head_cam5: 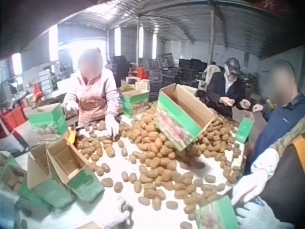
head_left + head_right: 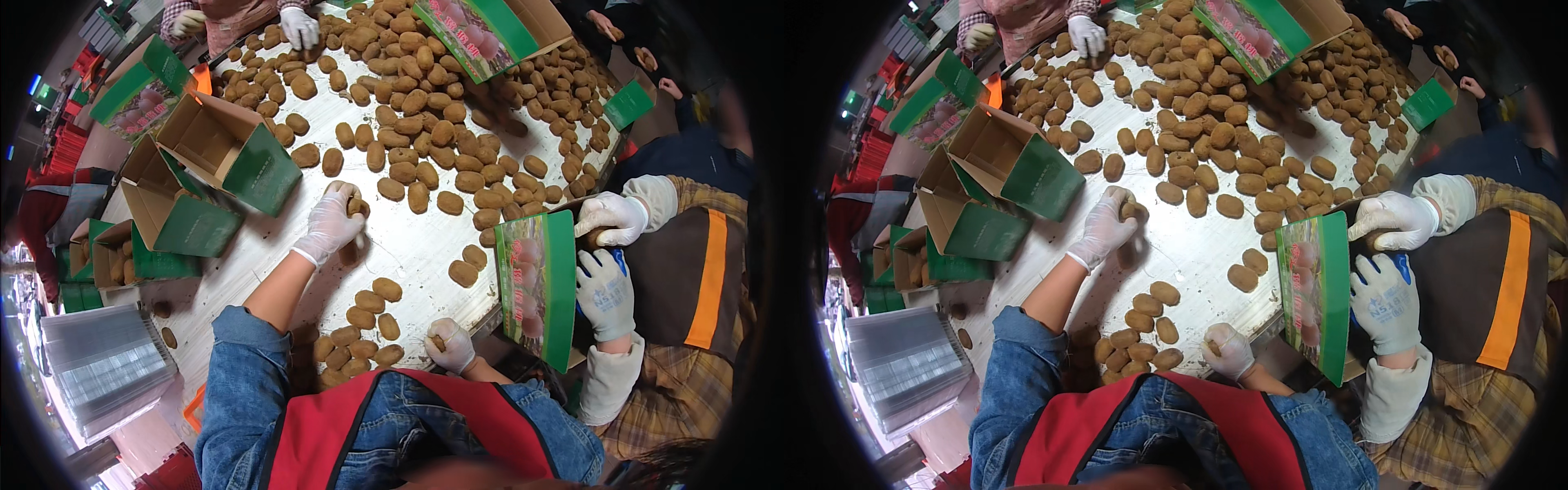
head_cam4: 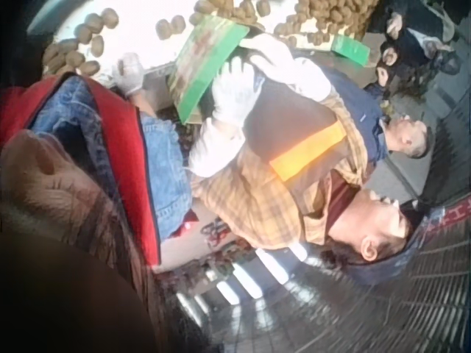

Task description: The person picks kiwis from a large pile on a table and places them into a clear plastic container on an orange scale. After filling the container, they seal it with a lid and place it into a red crate. The person repeats this process with additional kiwis and containers.

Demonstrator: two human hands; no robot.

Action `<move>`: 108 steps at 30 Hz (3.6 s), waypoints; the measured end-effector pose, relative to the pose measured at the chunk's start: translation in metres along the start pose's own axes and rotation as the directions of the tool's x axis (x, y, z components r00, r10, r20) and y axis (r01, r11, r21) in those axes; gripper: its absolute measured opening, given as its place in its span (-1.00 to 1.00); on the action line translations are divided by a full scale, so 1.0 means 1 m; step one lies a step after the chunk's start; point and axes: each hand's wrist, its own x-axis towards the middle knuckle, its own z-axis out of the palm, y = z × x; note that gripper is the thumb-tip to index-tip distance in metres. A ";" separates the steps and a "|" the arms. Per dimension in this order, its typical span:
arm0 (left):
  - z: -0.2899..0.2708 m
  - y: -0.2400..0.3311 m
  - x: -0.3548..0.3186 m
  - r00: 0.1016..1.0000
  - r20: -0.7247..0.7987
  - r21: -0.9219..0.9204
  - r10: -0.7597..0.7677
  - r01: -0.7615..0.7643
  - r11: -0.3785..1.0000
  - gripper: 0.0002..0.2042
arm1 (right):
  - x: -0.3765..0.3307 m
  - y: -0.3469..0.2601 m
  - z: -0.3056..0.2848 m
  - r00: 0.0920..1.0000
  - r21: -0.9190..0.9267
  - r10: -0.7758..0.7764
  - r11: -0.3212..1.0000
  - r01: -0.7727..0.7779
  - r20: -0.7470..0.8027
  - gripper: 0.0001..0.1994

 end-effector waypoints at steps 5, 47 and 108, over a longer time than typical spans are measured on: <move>0.043 0.078 0.041 0.968 0.241 -0.018 0.072 -0.070 0.997 -0.71 | 0.003 -0.004 0.000 0.999 0.004 0.008 1.000 -0.008 -0.031 -0.85; 0.090 0.097 -0.139 0.714 0.297 -0.271 0.634 -0.574 0.773 -0.28 | 0.001 0.009 0.014 0.888 0.916 0.235 -0.181 -0.359 0.395 -0.10; -0.025 0.074 -0.031 0.998 -0.015 -0.690 -0.054 0.029 0.723 -0.38 | 0.109 -0.017 -0.022 0.929 0.875 -0.156 -0.313 -0.369 0.336 -0.24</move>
